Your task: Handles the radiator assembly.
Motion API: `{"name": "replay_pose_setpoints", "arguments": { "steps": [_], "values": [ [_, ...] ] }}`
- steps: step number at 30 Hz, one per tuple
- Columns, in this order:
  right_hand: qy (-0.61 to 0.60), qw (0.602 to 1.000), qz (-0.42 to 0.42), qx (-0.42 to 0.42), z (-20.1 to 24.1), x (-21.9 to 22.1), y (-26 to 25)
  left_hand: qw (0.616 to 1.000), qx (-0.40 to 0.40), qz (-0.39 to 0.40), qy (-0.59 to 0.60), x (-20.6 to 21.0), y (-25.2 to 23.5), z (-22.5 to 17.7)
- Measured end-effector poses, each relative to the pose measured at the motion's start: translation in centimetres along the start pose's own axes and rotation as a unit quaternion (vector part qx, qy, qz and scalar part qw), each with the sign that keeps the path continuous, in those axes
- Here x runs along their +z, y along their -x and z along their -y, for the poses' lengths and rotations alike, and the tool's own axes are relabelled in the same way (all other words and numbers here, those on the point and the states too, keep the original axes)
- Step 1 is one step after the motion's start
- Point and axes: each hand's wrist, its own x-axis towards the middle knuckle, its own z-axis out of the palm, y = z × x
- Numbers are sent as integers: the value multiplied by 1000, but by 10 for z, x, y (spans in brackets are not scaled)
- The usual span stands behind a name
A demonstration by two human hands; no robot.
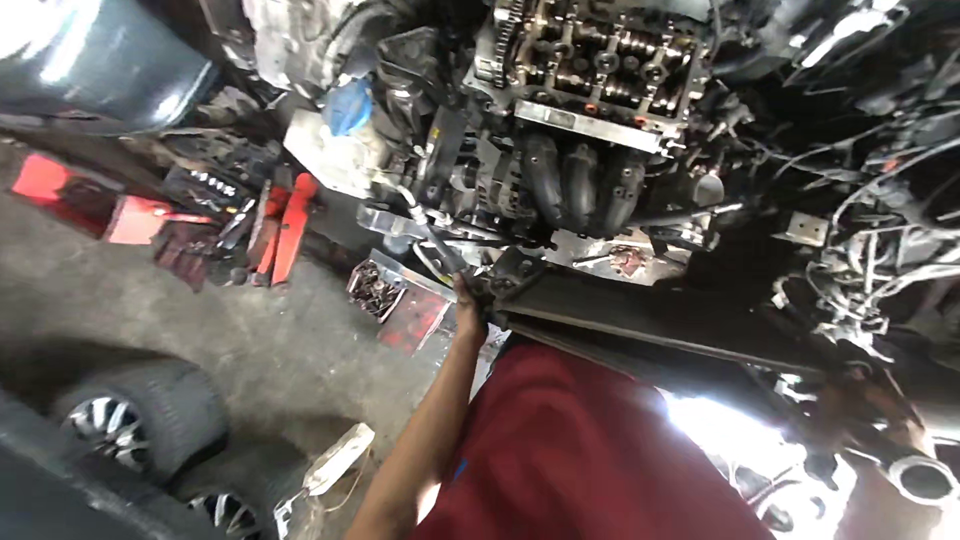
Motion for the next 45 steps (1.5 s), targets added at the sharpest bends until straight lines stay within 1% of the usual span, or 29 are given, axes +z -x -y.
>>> {"name": "replay_pose_setpoints", "arguments": {
  "steps": [3,6,10,11,15,18,22,24,28,31,34,37,41,43,45],
  "values": [
    [14,1000,-26,-4,2,9,0,1000,3,7,2,1,0,1],
    [32,999,-34,18,14,16,2,1000,9,14,-13,1,-3,1],
    [43,998,-14,38,24,19,2,999,19,17,-45,3,-4,-1],
    [18,999,-7,41,22,17,0,999,20,24,-41,3,-5,-1],
    [-19,998,36,37,16,11,-1,998,34,44,-38,-1,-11,6],
    [-37,999,35,19,8,6,0,996,48,63,-30,-5,-15,11],
    [-12,999,34,5,9,7,1,999,14,30,-16,1,-9,4],
    [-9,999,38,12,14,11,4,999,7,35,-10,1,-6,1],
    [-2,1000,18,6,20,19,2,999,-7,52,12,4,-4,-2],
    [24,1000,11,-1,18,16,-3,999,-20,34,9,8,-2,-4],
    [55,998,4,-9,23,19,-1,999,-18,35,7,11,0,-6],
    [60,998,1,-21,37,29,4,999,-24,45,1,2,1,-8],
    [87,994,15,-59,49,35,17,997,-10,73,21,-6,-3,-10],
    [101,993,13,-66,54,36,27,995,-25,88,32,-13,-7,-9],
    [103,992,12,-72,58,38,38,996,-33,77,31,-15,-1,-12]
  ]
}}
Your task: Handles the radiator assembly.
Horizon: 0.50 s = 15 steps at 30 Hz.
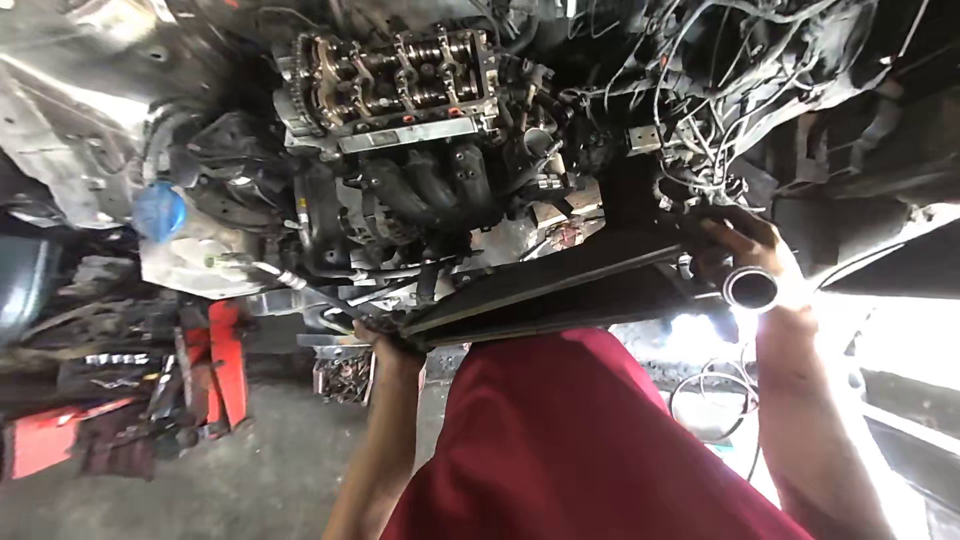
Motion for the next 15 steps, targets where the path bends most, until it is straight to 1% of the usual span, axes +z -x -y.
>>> {"name": "replay_pose_setpoints", "arguments": {
  "steps": [2,5,8,15],
  "values": [
    [-8,1000,0,-5,3,1,12,1000,0,-23,-4,2,9,-5],
    [-15,1000,1,-8,6,4,25,999,-26,-43,-15,-2,8,-7],
    [-1,1000,-18,-14,7,7,28,999,-38,-34,-18,-12,4,-4],
    [30,998,-50,-35,-12,4,27,998,-34,-49,4,-12,-1,-4]
  ]
}}
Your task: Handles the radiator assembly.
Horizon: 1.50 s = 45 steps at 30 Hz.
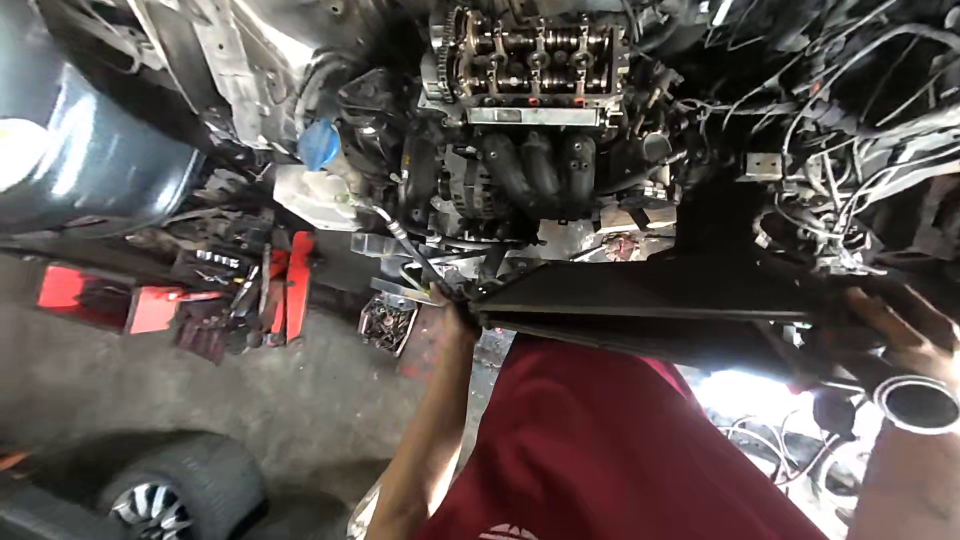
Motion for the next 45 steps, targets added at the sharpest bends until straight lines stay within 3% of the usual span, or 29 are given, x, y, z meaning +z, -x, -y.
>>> {"name": "replay_pose_setpoints", "arguments": {
  "steps": [7,17,25,28,30,35,37,40,45],
  "values": [
    [-69,997,43,10,-28,-10,-14,1000,-7,-25,2,3,-1,2],
    [-66,996,42,40,-37,-15,-22,1000,-3,-14,17,4,1,2],
    [-65,996,38,36,-18,-4,-16,999,-1,-12,30,5,3,1],
    [-82,995,53,17,-33,-11,-21,999,-1,-17,33,2,0,4],
    [-67,996,53,34,-26,-9,-19,999,-7,-23,38,2,-2,5],
    [-11,997,4,73,41,22,11,999,-6,-27,44,4,1,2],
    [-37,996,59,49,19,4,0,999,0,-28,45,5,2,1],
    [-50,997,49,17,-9,-2,-13,999,1,-37,40,5,2,1],
    [-40,999,24,23,28,18,2,998,-7,-37,42,5,0,2]
  ]
}}
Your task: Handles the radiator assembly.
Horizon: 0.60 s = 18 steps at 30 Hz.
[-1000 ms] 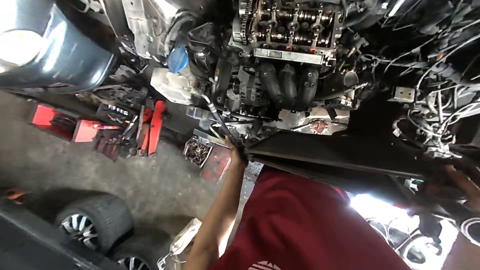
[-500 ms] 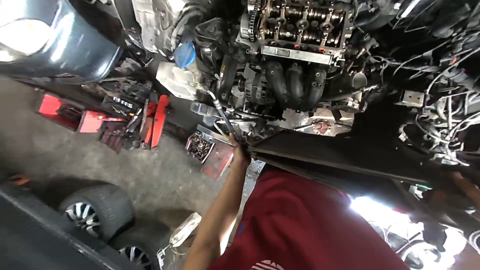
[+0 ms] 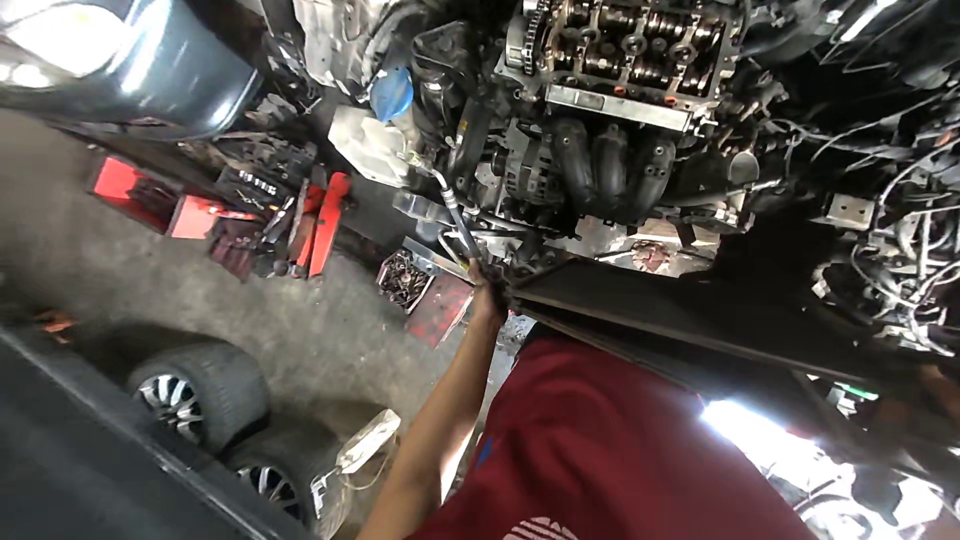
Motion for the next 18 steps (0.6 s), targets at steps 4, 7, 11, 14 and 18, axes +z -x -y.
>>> {"name": "replay_pose_setpoints", "arguments": {
  "steps": [4,7,11,14,18],
  "values": [
    [-31,999,23,11,-35,-23,-17,1000,-6,3,-27,0,2,-4],
    [-18,999,-10,34,-21,-17,-9,998,-3,27,-49,-1,4,-2],
    [-27,999,-5,33,-16,-15,-9,998,1,29,-57,-4,0,1],
    [-25,999,-22,42,-17,-15,-9,996,26,47,-70,-6,-1,2],
    [-34,999,-4,39,-23,-19,-11,996,28,56,-62,-9,-11,5]
  ]
}}
